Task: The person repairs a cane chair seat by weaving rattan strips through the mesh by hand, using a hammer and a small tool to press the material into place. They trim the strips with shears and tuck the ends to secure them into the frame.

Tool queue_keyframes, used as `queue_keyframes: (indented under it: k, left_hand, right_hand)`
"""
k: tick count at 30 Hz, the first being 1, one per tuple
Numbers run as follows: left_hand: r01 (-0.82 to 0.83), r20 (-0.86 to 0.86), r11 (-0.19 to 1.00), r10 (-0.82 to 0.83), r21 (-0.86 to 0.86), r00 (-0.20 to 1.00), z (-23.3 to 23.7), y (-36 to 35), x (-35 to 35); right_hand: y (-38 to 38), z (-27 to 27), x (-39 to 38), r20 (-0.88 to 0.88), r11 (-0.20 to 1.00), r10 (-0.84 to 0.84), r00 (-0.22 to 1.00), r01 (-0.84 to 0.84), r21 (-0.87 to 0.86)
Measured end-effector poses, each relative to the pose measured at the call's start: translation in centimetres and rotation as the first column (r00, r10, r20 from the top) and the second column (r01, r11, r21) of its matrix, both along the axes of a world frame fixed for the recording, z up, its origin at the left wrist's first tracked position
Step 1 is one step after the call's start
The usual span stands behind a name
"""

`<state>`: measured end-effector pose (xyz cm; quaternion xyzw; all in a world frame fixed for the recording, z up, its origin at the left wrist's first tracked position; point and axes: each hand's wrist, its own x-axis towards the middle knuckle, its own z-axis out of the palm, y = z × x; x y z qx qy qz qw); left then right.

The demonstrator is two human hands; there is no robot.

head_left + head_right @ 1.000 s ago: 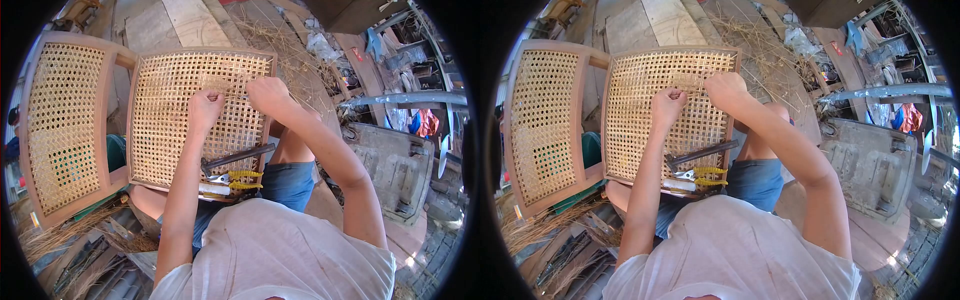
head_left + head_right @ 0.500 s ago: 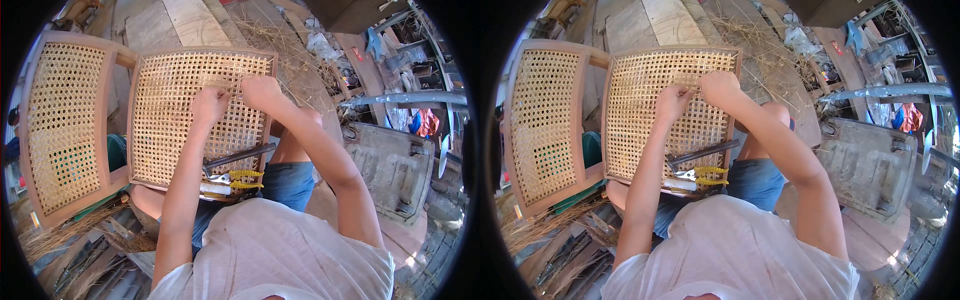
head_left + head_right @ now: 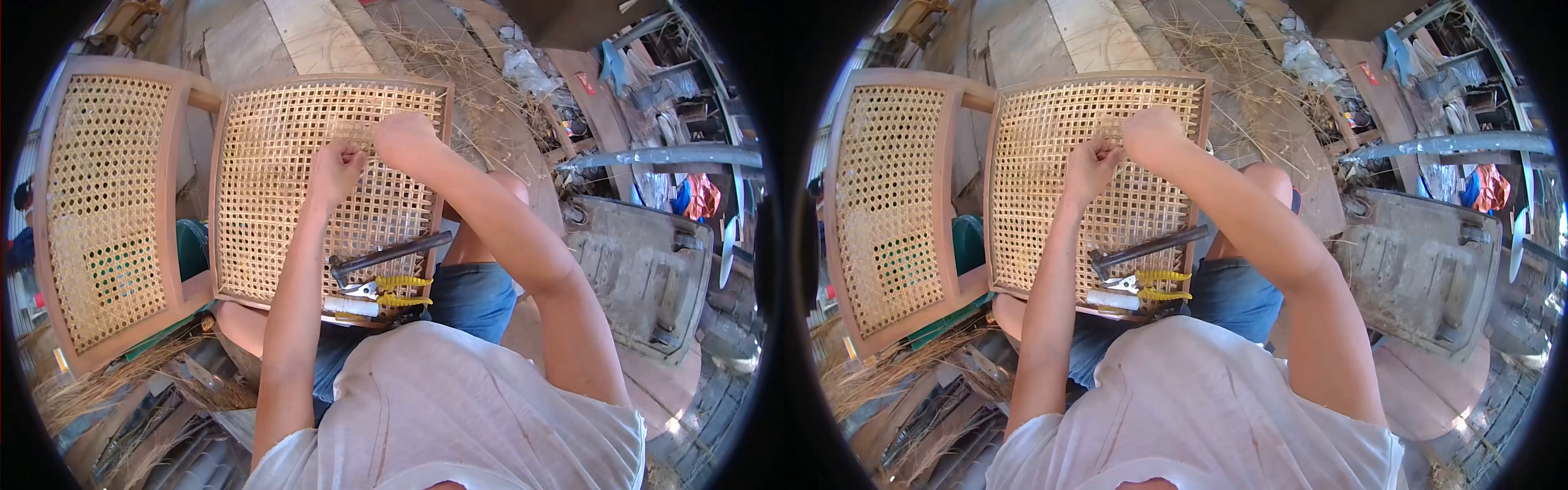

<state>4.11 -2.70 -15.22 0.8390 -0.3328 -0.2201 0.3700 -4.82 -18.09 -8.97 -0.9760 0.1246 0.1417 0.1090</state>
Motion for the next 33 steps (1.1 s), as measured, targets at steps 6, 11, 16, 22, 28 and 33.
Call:
queue_keyframes:
  k: [6,11,16,22,28,33]
  left_hand:
    - [0.018,0.069,0.997,-0.013,-0.072,0.998,-0.8,-0.2,0.1]
    - [0.058,0.16,0.997,-0.065,0.051,0.985,-1.1,-1.3,-0.6]
    - [0.05,0.214,0.998,-0.055,0.028,0.975,0.1,-1.6,-1.2]
    - [-0.102,0.218,0.989,0.123,-0.108,0.968,-0.7,-1.6,-4.0]
    - [-0.077,0.25,0.995,0.091,-0.064,0.964,-1.0,-1.6,-4.8]
    - [0.048,0.482,0.975,0.065,-0.219,0.874,-0.8,-3.5,-4.8]
  right_hand:
    - [0.7,-1.2,-1.3,0.078,1.0,-0.019,0.997,0.019,0.001]
    - [-0.3,0.6,-0.6,-0.125,0.996,-0.09,0.988,0.09,-0.002]
    - [-1.3,-0.5,-0.3,-0.147,0.989,-0.139,0.979,0.146,0.036]
    - [-2.0,0.4,-2.0,-0.086,0.987,-0.069,0.994,0.056,-0.152]
    - [-11.7,1.7,-5.7,-0.002,0.94,-0.238,0.971,0.23,-0.254]
    - [-11.4,2.6,-7.1,0.133,0.932,-0.25,0.959,0.276,-0.235]
